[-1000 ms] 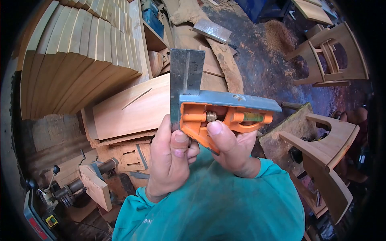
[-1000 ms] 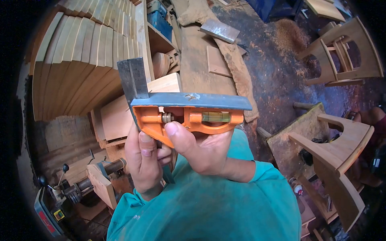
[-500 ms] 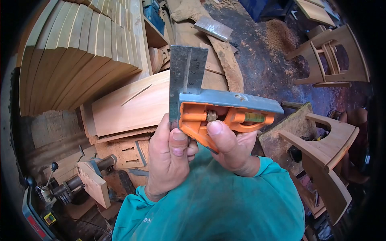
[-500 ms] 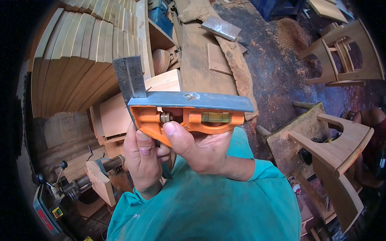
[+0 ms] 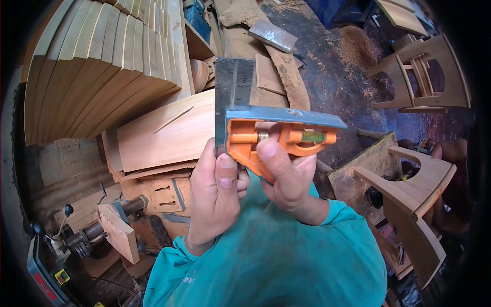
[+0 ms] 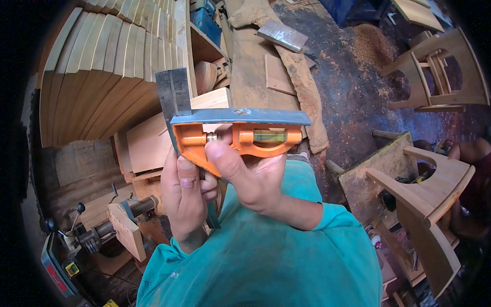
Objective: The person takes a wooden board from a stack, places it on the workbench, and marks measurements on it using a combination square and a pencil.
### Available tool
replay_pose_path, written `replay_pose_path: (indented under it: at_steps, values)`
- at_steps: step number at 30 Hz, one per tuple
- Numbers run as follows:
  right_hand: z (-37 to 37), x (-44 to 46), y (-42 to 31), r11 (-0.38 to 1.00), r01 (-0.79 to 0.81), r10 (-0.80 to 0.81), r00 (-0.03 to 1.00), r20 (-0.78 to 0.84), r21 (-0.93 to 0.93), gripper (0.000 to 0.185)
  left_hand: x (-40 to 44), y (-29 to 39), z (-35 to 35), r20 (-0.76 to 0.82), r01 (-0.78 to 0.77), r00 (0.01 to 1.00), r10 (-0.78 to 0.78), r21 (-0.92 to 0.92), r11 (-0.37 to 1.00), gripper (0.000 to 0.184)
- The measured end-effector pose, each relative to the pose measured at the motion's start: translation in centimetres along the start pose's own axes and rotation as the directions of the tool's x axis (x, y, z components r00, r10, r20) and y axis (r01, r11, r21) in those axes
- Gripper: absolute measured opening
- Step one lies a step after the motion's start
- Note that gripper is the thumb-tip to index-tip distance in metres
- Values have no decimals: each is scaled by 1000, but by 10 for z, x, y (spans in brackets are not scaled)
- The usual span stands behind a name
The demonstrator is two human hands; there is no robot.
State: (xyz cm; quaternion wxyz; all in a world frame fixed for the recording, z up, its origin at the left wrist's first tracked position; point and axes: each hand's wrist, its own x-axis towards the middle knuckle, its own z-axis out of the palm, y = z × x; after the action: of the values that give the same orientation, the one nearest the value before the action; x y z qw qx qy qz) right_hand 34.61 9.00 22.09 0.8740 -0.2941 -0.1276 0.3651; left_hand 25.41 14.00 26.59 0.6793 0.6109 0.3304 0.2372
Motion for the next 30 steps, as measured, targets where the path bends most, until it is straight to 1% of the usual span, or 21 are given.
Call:
replay_pose_path:
  at_steps: [2, 4, 6, 7, 10, 11, 12, 13, 14, 15, 16, 18, 20, 22, 23, 24, 26, 27, 28, 29, 30]
  values:
    - [-5, 0, 9, 997, 4, -7, 999, 32, 76, 27, 3, -1, -1, -6, -5, 1000, 5, -6, 1000, 38]
    - [-1, 3, 7, 998, -10, 9, 1000, 11, 66, 28, 5, -1, -2, -25, -10, 1000, 11, 34, 999, 38]
    - [-1, 5, 7, 978, -112, 106, 994, 38, 178, 28, 6, -4, -3, -25, -7, 1000, 7, 25, 1000, 37]
    - [0, 6, 8, 974, -121, 119, 993, 21, 192, 26, 6, -6, -3, -25, -2, 1000, 3, 19, 1000, 36]
    - [-3, 7, 16, 985, -120, 124, 992, -28, 123, 25, 10, -13, -1, -48, -38, 998, 40, 43, 998, 35]
    - [-10, 6, 16, 966, -178, 169, 983, 67, 189, 24, 11, -14, -3, -56, -35, 998, 37, 38, 999, 35]
    - [-12, 3, 19, 962, -200, 189, 979, 75, 184, 24, 12, -14, -7, -19, 29, 999, -30, -33, 999, 34]
    - [-12, 3, 23, 956, -212, 215, 977, 9, 203, 24, 14, -15, -10, 14, 80, 997, -79, -106, 991, 33]
    - [-9, 6, 26, 949, -223, 239, 970, -48, 223, 24, 17, -19, -12, -20, 60, 998, -63, -114, 992, 33]
    - [0, 8, 22, 965, -189, 204, 977, -64, 182, 25, 18, -26, -15, -15, 29, 999, -30, -85, 996, 37]
    - [0, 7, 24, 958, -226, 235, 972, -29, 178, 25, 16, -31, -17, -16, 1, 1000, -1, -56, 998, 43]
    - [-8, 9, 32, 953, -253, 262, 964, -37, 168, 25, 15, -35, -20, -29, 61, 998, -63, -67, 996, 43]
    - [-15, 13, 39, 952, -278, 280, 960, 3, 124, 24, 15, -48, -22, -71, 7, 997, -6, 9, 1000, 42]
    - [-22, 14, 43, 941, -303, 306, 952, 4, 147, 22, 14, -61, -19, -109, -37, 993, 40, 33, 999, 42]
    - [-9, 15, 42, 948, -293, 305, 948, -96, 124, 21, 15, -65, -19, -113, -80, 990, 87, 66, 995, 41]
    - [-11, 16, 45, 948, -297, 308, 947, -92, 114, 21, 15, -67, -19, -119, -82, 989, 88, 58, 995, 41]
    - [-17, 18, 48, 936, -340, 344, 939, -30, 94, 22, 15, -69, -21, -149, -50, 987, 55, 34, 998, 40]
    - [-14, 18, 47, 926, -358, 358, 933, 21, 121, 26, 14, -67, -23, -137, -53, 989, 56, 25, 998, 40]
    - [-8, 19, 46, 910, -388, 395, 919, -16, 142, 32, 12, -64, -26, -144, -32, 989, 25, -51, 998, 41]
    - [-15, 17, 48, 914, -387, 379, 922, 83, 122, 34, 12, -63, -28, -150, -13, 989, -6, -123, 992, 41]
    - [-20, 14, 50, 917, -386, 364, 914, 181, 103, 36, 10, -63, -29, -136, -15, 991, -2, -124, 992, 41]
